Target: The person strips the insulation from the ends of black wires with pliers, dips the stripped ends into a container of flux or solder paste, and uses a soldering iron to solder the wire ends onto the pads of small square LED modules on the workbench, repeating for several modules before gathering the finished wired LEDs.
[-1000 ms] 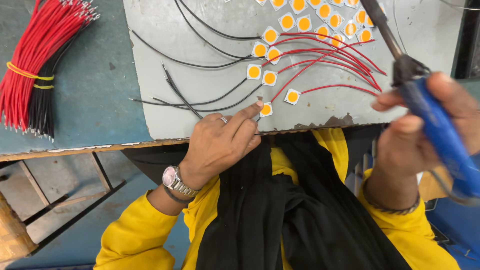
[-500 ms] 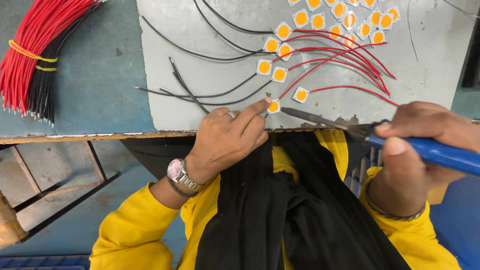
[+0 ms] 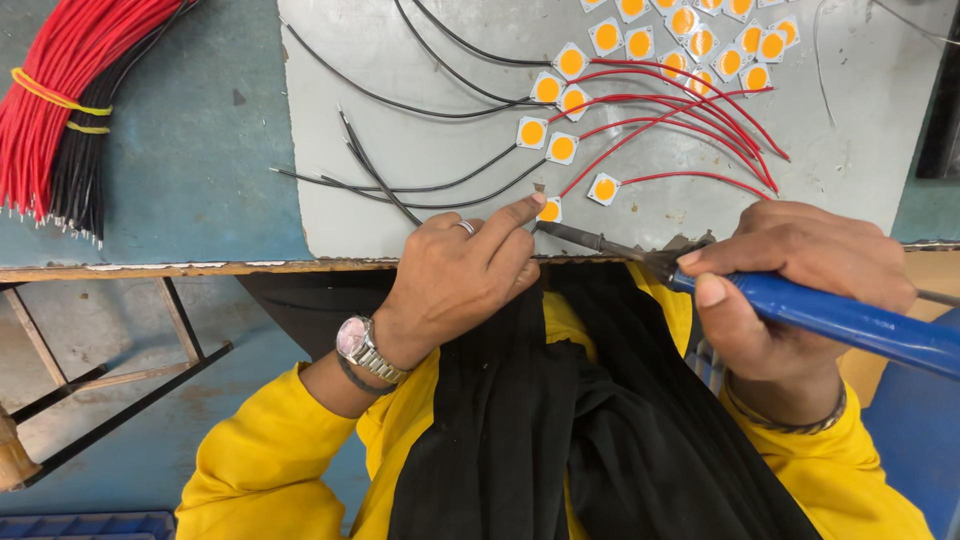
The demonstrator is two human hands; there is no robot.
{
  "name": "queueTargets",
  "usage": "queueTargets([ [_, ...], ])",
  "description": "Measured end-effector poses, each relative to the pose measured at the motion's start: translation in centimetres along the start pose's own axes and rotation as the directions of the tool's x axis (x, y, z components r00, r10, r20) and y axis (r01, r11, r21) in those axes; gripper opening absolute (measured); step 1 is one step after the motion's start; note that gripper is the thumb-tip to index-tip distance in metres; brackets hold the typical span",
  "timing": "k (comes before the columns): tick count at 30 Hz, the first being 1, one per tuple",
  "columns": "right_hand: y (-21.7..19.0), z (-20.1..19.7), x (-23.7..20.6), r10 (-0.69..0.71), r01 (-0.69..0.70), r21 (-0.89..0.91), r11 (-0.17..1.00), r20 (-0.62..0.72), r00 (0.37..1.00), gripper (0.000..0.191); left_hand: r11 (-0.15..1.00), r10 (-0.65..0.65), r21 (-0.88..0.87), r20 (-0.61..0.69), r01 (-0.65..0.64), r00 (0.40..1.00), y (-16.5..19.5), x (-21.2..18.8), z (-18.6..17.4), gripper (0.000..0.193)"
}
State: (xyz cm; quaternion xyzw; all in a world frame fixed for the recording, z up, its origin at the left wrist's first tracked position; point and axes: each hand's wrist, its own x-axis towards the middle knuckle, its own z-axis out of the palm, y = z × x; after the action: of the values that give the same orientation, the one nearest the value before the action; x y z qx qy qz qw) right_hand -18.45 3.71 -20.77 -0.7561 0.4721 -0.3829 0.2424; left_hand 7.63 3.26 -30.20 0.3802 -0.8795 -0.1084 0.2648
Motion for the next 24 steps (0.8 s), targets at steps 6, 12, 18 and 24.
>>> queueTargets([
  [6,-1.5,-0.1,0.7,-0.033,0.034,-0.011,0.999,0.071,0.997,0.02,1.0,-0.023,-0.002,-0.016,0.023,1.0,0.2,0.3,0.1,0.021],
  [12,-1.0,-0.7,0.5,-0.038,0.038,-0.004,0.999,0.029,0.999,0.021,0.999,-0.041,-0.007,-0.019,0.041,0.999,0.3,0.3,0.1,0.02],
  [18,-0.2,-0.5,-0.1,-0.032,0.032,0.007,0.999,0.003,0.999,0.023,0.999,-0.045,0.004,-0.012,0.045,0.999,0.4,0.3,0.2,0.02],
  [24,0.8,-0.9,-0.9,0.001,0.003,0.066,0.998,-0.07,0.998,0.025,0.998,-0.056,-0.005,-0.008,0.056,0.998,0.5,0.4,-0.1,0.02],
])
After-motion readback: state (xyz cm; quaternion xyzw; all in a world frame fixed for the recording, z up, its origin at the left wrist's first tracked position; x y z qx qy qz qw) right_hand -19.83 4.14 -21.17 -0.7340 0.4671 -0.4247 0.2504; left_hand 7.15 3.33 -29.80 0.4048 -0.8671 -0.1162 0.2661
